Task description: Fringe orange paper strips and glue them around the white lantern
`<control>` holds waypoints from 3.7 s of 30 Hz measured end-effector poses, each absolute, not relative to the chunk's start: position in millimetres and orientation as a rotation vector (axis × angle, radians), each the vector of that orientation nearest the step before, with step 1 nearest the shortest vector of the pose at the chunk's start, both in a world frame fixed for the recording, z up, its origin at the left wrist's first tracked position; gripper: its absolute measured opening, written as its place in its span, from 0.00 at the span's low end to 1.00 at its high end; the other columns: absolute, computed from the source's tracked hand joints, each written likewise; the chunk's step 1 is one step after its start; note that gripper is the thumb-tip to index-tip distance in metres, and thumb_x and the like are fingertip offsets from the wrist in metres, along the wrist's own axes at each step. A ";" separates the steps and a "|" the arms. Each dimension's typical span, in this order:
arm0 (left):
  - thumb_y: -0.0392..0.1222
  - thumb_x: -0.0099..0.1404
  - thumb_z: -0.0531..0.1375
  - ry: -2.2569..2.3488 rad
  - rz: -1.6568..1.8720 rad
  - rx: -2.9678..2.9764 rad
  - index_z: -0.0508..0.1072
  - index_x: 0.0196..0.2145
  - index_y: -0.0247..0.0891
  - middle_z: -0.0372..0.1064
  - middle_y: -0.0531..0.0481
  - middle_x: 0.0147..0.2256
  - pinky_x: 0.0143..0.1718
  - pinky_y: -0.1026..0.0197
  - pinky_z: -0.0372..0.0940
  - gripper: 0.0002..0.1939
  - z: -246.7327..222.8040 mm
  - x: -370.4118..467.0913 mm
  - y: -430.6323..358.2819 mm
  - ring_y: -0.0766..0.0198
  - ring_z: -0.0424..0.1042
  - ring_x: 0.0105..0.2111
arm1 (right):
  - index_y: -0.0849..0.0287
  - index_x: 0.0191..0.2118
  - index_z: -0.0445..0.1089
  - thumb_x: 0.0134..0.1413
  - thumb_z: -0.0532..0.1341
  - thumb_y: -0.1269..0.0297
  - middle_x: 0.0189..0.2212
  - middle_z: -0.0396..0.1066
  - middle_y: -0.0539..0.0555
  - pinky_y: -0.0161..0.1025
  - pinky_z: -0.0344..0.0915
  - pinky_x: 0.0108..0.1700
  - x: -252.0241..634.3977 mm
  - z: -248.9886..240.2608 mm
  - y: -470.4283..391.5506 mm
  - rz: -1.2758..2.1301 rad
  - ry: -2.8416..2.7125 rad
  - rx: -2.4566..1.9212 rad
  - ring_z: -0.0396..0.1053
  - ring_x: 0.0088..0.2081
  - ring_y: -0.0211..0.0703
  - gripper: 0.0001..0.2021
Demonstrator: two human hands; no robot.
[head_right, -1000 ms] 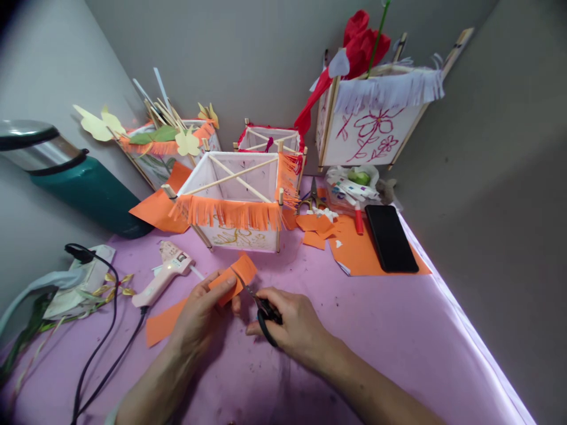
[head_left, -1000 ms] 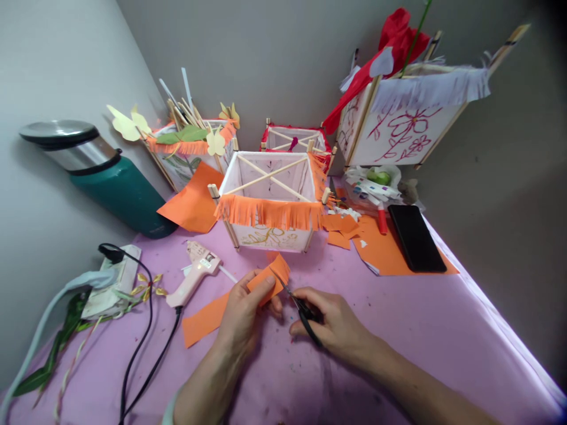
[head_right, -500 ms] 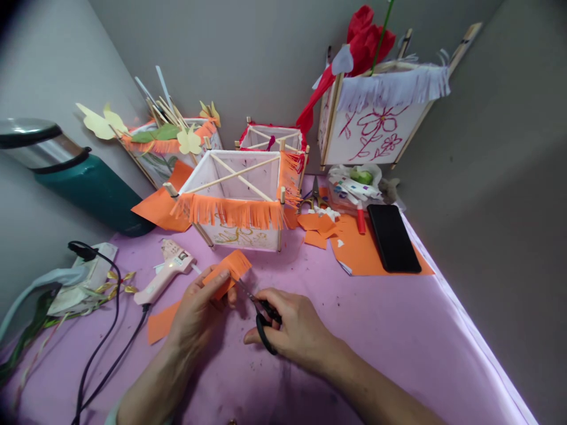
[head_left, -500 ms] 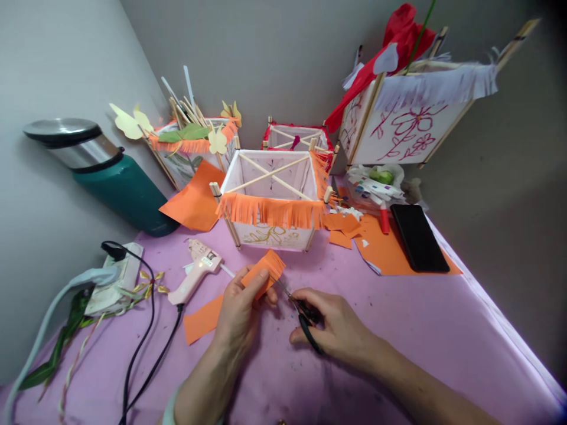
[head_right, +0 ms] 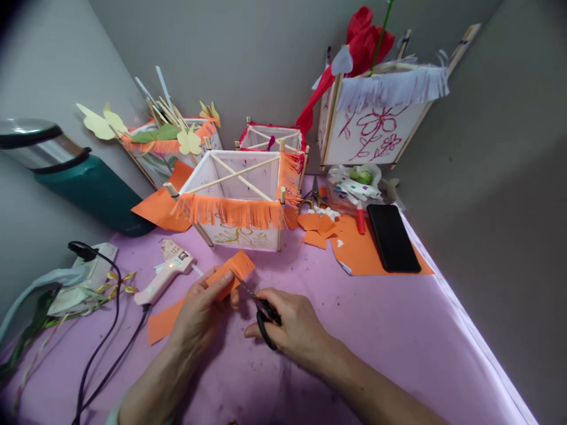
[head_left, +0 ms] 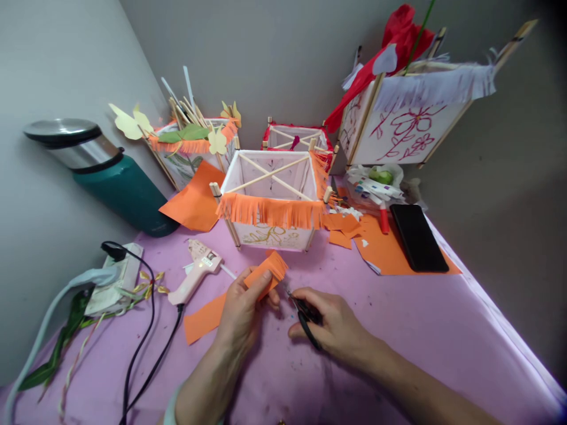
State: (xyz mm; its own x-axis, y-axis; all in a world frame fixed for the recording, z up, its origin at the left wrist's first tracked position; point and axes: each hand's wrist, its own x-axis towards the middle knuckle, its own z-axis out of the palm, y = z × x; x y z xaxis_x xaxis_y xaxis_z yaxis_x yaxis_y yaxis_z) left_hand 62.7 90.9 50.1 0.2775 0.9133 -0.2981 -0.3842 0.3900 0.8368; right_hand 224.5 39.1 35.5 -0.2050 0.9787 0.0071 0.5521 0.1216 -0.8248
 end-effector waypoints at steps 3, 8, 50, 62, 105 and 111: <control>0.45 0.59 0.62 0.899 0.982 0.722 0.66 0.29 0.35 0.65 0.55 0.16 0.19 0.66 0.61 0.11 51.4 63.0 90.7 0.69 0.63 0.16 | 0.58 0.37 0.69 0.47 0.68 0.60 0.23 0.59 0.43 0.30 0.53 0.27 224.5 33.3 38.9 0.930 -1.833 -1.482 0.55 0.24 0.33 0.13; 0.44 0.60 0.61 0.913 0.984 0.737 0.66 0.29 0.34 0.65 0.55 0.16 0.20 0.66 0.60 0.11 51.3 62.2 90.6 0.70 0.62 0.16 | 0.59 0.37 0.69 0.47 0.68 0.59 0.23 0.61 0.44 0.30 0.55 0.27 224.8 31.2 38.6 0.893 -1.845 -1.476 0.57 0.24 0.33 0.13; 0.41 0.61 0.60 0.859 0.921 0.715 0.66 0.29 0.35 0.68 0.54 0.17 0.22 0.68 0.60 0.08 51.4 63.7 88.9 0.71 0.65 0.16 | 0.59 0.38 0.69 0.47 0.68 0.61 0.22 0.64 0.45 0.30 0.56 0.27 223.3 29.8 40.7 0.875 -1.789 -1.495 0.61 0.24 0.34 0.13; 0.45 0.60 0.61 0.905 1.003 0.706 0.65 0.30 0.37 0.66 0.55 0.17 0.18 0.64 0.62 0.10 54.2 60.8 92.0 0.67 0.64 0.16 | 0.58 0.40 0.69 0.43 0.69 0.57 0.24 0.63 0.44 0.30 0.55 0.28 225.1 36.6 39.2 0.929 -1.840 -1.510 0.58 0.24 0.33 0.18; 0.44 0.61 0.60 0.915 0.978 0.735 0.66 0.30 0.35 0.66 0.55 0.16 0.20 0.67 0.59 0.10 52.5 61.6 90.3 0.70 0.62 0.16 | 0.58 0.36 0.69 0.46 0.69 0.62 0.23 0.64 0.44 0.30 0.54 0.26 220.6 31.4 38.3 0.881 -1.824 -1.517 0.61 0.24 0.34 0.12; 0.44 0.62 0.60 0.893 0.936 0.729 0.66 0.32 0.34 0.66 0.54 0.17 0.21 0.67 0.59 0.10 50.1 63.4 90.0 0.70 0.63 0.16 | 0.59 0.37 0.69 0.44 0.70 0.62 0.22 0.62 0.43 0.30 0.53 0.26 219.0 30.6 39.1 0.868 -1.809 -1.509 0.58 0.23 0.33 0.14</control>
